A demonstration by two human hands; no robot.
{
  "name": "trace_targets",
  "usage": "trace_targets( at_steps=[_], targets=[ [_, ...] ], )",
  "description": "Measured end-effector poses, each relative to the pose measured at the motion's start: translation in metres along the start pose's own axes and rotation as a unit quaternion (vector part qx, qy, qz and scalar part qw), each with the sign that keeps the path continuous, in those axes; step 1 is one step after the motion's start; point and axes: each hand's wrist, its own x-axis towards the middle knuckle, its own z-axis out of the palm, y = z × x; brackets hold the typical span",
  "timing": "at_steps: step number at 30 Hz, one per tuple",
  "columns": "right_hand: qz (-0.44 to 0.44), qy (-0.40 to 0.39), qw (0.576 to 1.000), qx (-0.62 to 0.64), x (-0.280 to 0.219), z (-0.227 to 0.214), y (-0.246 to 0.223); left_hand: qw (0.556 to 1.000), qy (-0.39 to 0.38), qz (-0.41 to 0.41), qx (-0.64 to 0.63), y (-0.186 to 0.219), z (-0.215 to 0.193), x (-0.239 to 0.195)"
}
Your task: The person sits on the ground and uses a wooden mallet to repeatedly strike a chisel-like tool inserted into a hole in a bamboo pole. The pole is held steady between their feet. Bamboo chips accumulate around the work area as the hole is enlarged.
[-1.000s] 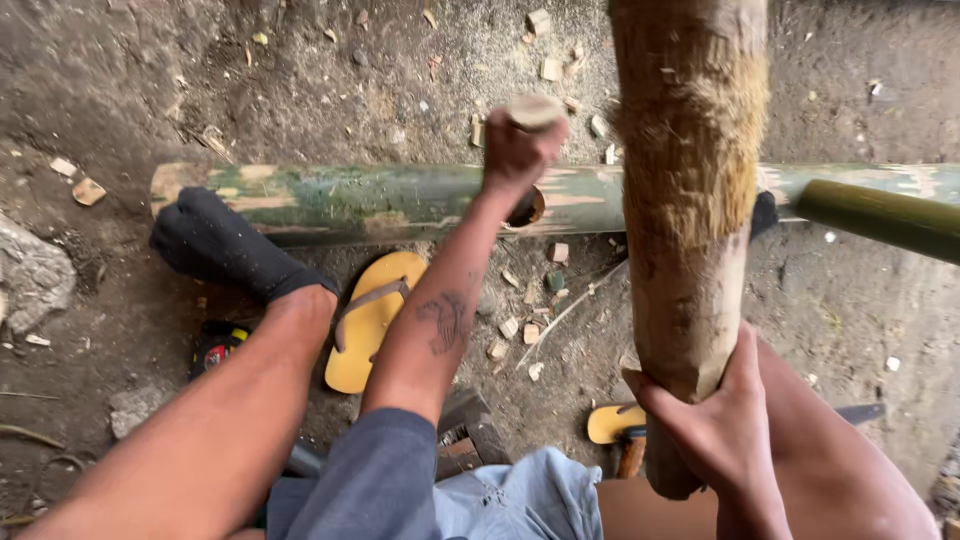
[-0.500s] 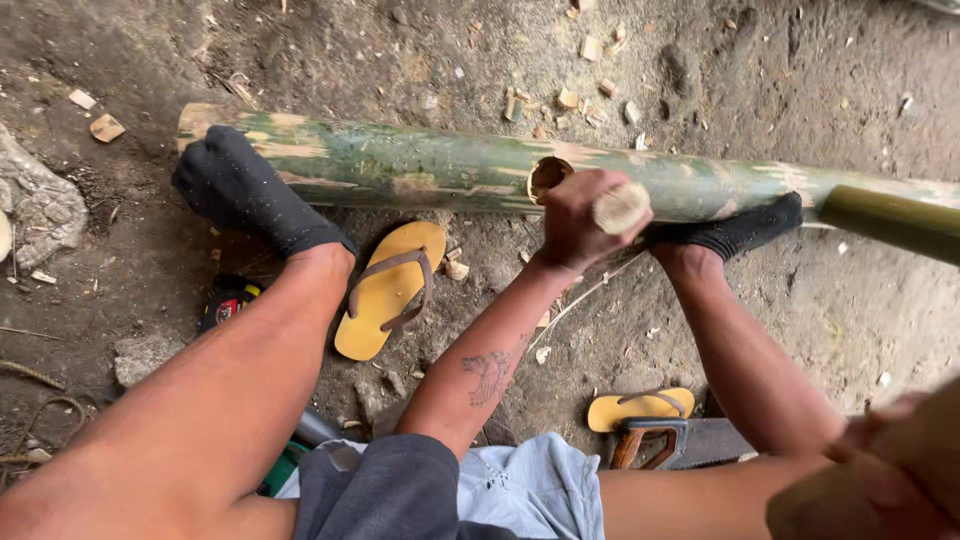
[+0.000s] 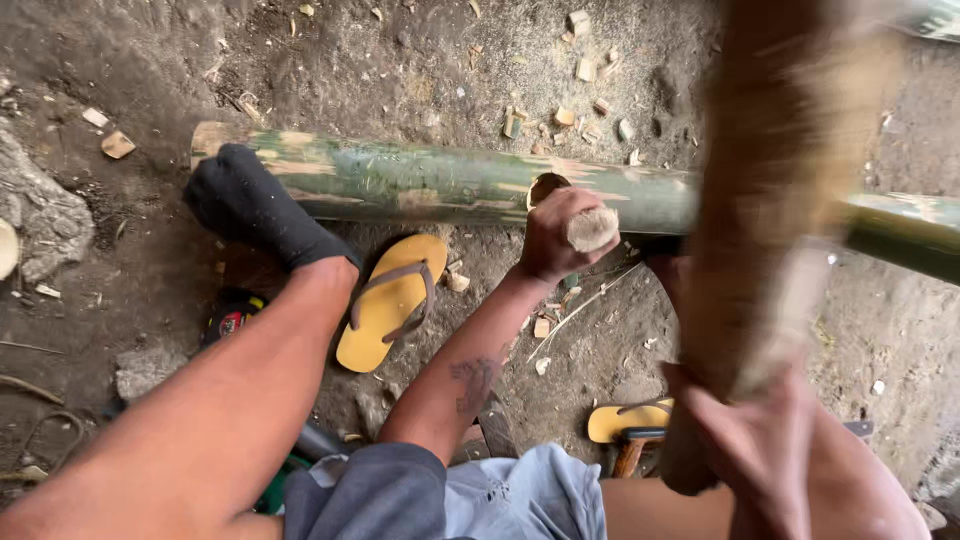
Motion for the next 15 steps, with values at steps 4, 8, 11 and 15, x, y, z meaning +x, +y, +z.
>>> trace_targets(
  at_steps=[4, 8, 11, 15],
  targets=[
    [0.024, -0.061, 0.994, -0.087, 0.023, 0.038, -0.001, 0.999, 0.029, -0.004, 0.030, -0.013, 0.003, 0.005],
    [0.056, -0.096, 0.991, -0.067, 0.008, 0.051, 0.008, 0.996, -0.002, -0.082, -0.020, -0.003, 0.000, 0.007],
    [0.064, -0.088, 0.993, -0.037, -0.002, 0.035, 0.010, 0.975, 0.020, -0.138, -0.172, 0.017, 0.000, 0.007],
    [0.053, -0.092, 0.994, 0.011, 0.010, 0.027, -0.005, 0.992, -0.034, -0.092, -0.079, -0.007, -0.011, 0.039]
  ],
)
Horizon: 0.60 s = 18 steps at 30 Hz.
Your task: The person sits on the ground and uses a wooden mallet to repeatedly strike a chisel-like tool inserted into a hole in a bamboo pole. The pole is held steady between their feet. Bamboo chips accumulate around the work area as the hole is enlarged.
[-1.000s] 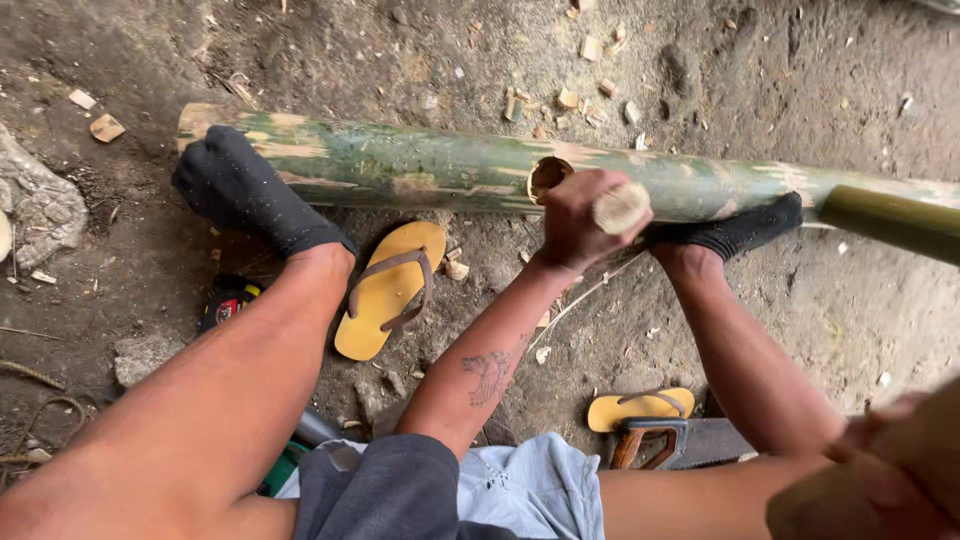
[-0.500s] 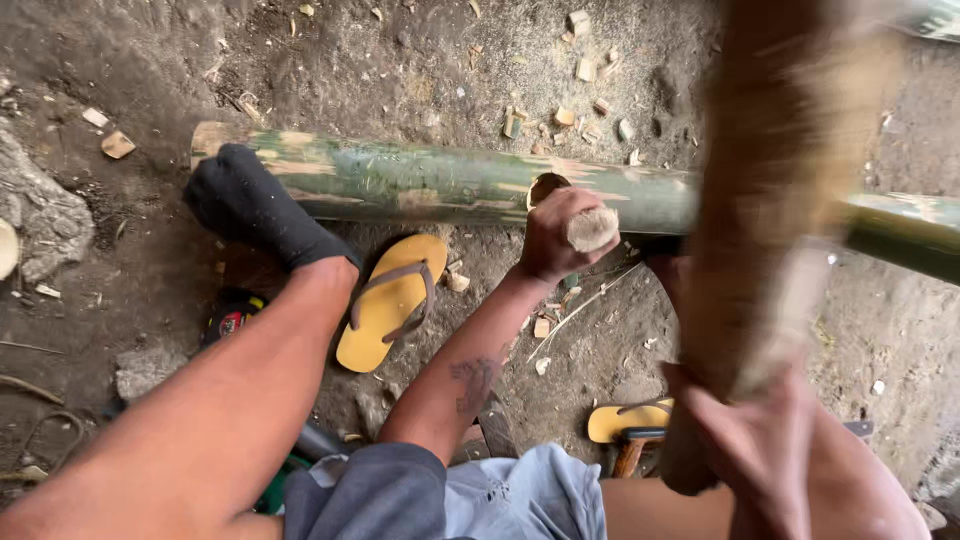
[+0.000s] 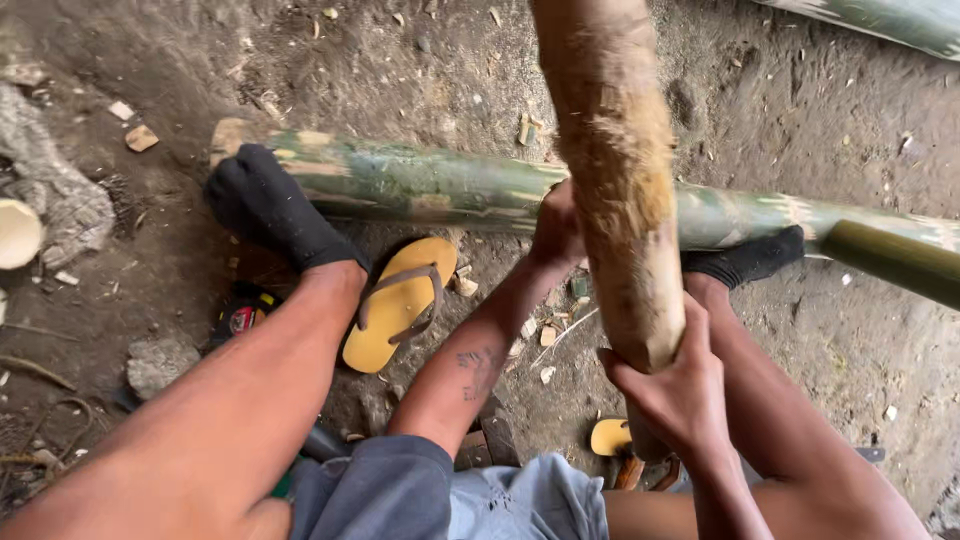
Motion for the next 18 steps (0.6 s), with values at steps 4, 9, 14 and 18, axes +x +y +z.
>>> trace_targets(
  at_steps=[4, 9, 14, 18],
  targets=[
    [0.009, 0.035, 0.999, 0.006, 0.002, -0.010, 0.004, 0.954, -0.062, 0.134, 0.260, -0.055, -0.001, 0.061],
    [0.027, 0.031, 0.993, 0.109, 0.013, -0.007, 0.022, 0.997, -0.045, 0.010, 0.055, -0.061, 0.012, 0.041],
    [-0.031, 0.061, 0.983, 0.170, -0.005, -0.029, 0.015, 0.992, 0.001, 0.112, 0.050, -0.002, 0.007, -0.041],
    [-0.058, 0.090, 0.989, 0.104, -0.008, -0.043, -0.002, 0.992, -0.024, 0.118, 0.044, 0.017, 0.005, -0.030]
  ],
)
